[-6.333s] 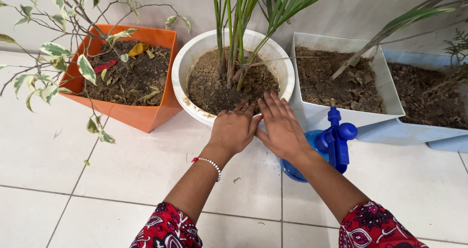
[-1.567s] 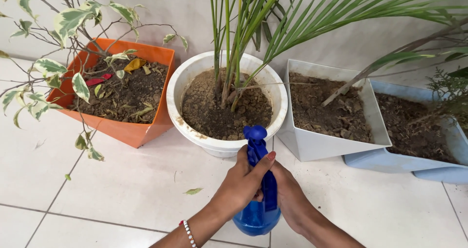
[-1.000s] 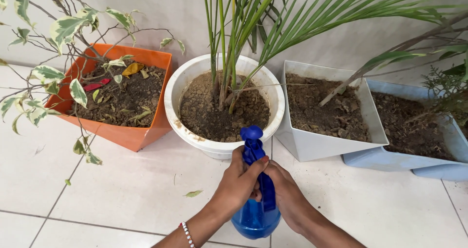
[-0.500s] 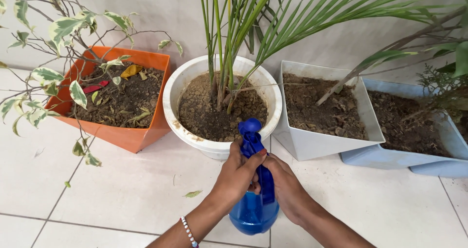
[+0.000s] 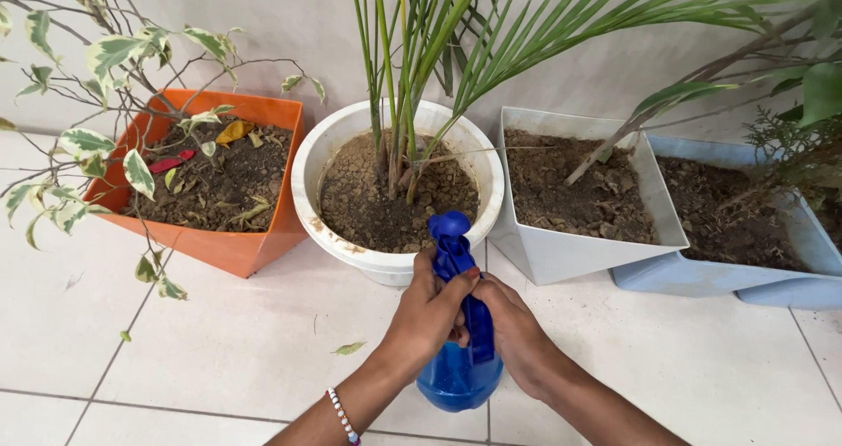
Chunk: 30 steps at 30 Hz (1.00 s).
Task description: The person uses a blue spray bottle to mist the soil of several potted plants arranged on a tiled floor. They move sequentially from one pot to the next, spraying each plant's soil surface.
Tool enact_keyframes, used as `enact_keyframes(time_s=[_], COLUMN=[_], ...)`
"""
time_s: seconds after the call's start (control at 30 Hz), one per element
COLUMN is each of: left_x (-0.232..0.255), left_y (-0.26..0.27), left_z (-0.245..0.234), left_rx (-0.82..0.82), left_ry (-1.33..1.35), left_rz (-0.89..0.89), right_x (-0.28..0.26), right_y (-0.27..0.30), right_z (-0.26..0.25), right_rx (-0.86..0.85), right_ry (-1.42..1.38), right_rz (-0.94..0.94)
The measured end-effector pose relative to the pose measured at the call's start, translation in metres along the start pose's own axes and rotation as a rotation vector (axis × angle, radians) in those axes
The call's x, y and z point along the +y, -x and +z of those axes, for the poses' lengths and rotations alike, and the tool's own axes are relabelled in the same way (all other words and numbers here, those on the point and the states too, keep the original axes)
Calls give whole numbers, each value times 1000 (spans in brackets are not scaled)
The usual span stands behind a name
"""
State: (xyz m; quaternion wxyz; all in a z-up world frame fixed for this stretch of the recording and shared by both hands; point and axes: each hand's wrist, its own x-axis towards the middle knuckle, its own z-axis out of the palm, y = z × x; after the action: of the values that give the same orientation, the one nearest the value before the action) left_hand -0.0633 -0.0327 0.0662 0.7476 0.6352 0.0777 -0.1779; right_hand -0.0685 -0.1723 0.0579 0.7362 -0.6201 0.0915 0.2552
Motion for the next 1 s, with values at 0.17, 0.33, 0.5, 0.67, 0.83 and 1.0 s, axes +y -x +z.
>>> enact_keyframes(time_s=[0.17, 0.33, 0.5, 0.67, 0.83, 1.0], left_x=[4, 0, 5, 2, 5, 5], left_y=[4, 0, 4, 1, 3, 6], left_z=[1, 3, 3, 3, 5, 6], left_rx=[35, -1, 36, 2, 14, 24], left_ry=[-11, 25, 13, 30, 6, 1], left_rz=[-46, 68, 22, 104, 54, 24], right_x=[-3, -2, -8, -7, -6, -6], right_y=[4, 3, 8, 8, 8, 10], right_z=[1, -3, 1, 0, 0, -1], right_rx=[-11, -42, -25, -79, -31, -31], right_ry=[25, 24, 15, 0, 7, 53], right_rz=[-39, -91, -66, -136, -99, -93])
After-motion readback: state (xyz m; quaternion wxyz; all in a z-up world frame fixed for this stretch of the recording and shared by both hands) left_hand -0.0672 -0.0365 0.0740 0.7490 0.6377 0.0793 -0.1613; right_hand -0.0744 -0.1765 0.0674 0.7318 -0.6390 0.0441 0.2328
